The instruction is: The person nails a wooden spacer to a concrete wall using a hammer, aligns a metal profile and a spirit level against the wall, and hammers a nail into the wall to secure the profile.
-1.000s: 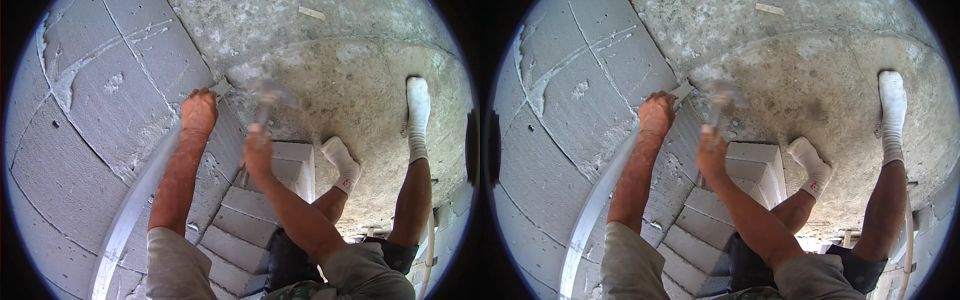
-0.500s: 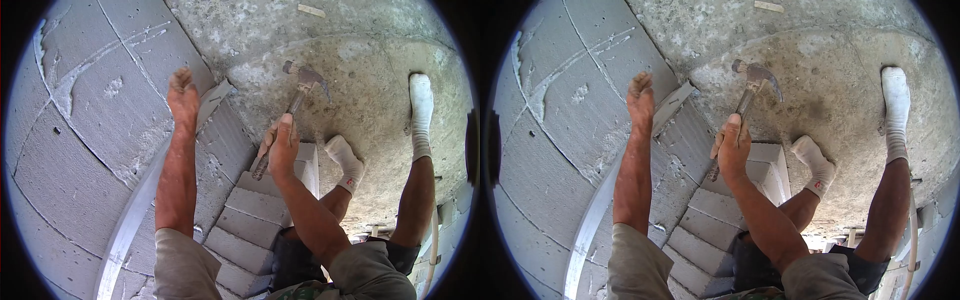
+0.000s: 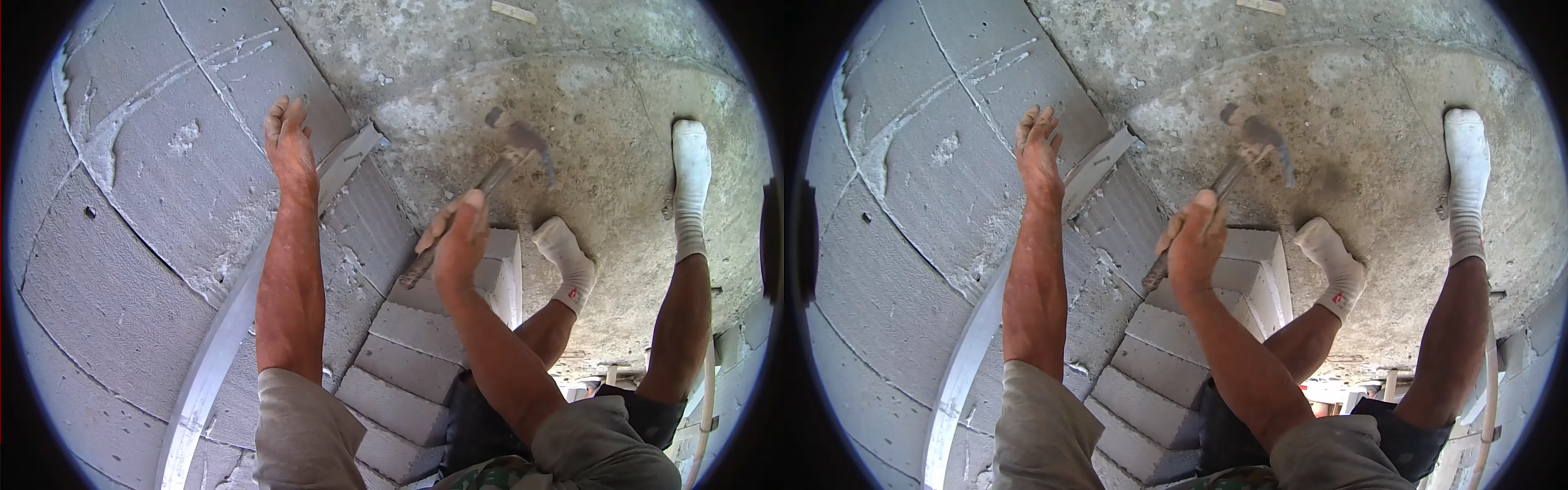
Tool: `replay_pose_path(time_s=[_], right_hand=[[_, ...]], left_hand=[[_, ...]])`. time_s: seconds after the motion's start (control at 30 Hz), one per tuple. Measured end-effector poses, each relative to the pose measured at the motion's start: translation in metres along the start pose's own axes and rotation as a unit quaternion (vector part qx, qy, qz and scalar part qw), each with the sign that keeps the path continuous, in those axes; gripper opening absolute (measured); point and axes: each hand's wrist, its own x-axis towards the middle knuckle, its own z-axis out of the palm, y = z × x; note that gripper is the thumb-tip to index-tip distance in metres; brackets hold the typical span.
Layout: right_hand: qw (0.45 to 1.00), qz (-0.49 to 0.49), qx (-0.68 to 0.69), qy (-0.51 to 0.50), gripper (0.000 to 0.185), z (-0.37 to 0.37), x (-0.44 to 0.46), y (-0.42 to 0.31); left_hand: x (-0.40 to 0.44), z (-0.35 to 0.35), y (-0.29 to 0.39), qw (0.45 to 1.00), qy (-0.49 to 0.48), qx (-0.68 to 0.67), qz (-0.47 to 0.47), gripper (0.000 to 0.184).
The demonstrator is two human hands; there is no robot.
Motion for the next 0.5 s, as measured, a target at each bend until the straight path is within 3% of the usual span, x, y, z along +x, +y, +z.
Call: replay_pose_path(time_s=[0.07,0.1,0.17,0.27,0.3,0.37,0.4,0.47,0.5], right_hand=[[0.991,-0.005,-0.117,-0.071,0.033,0.010,-0.003,0.005],[0.980,0.068,-0.126,-0.139,0.036,0.014,-0.005,-0.001],[0.961,0.181,-0.097,-0.185,0.042,0.015,-0.001,-0.017],[0.951,0.264,0.097,-0.126,0.047,-0.010,0.003,-0.045],[0.942,0.239,0.213,-0.104,0.048,-0.024,0.013,-0.047],[0.970,0.122,0.203,-0.052,0.049,-0.023,0.013,-0.029],[0.996,0.028,0.075,-0.024,0.049,-0.005,0.007,0.002],[0.994,-0.003,-0.094,-0.062,0.046,0.014,-0.006,0.014],[0.982,0.057,-0.132,-0.124,0.043,0.019,-0.009,0.005]], left_hand=[[0.000,-0.004,0.001,1.000,0.001,-0.003,-0.002,0.048],[0.002,0.000,0.002,1.000,-0.004,-0.007,-0.001,0.047],[0.005,0.004,0.002,1.000,-0.015,-0.015,0.014,0.048],[0.000,-0.003,0.000,1.000,-0.008,0.000,0.014,0.048],[0.001,0.001,0.000,1.000,-0.005,-0.003,0.016,0.049],[0.000,0.002,-0.002,1.000,-0.006,-0.002,0.019,0.049],[0.001,0.000,-0.001,1.000,-0.004,-0.001,0.023,0.050],[-0.001,-0.003,-0.001,1.000,0.004,-0.015,0.020,0.050],[-0.001,0.001,0.000,0.999,0.004,-0.025,0.020,0.050]])
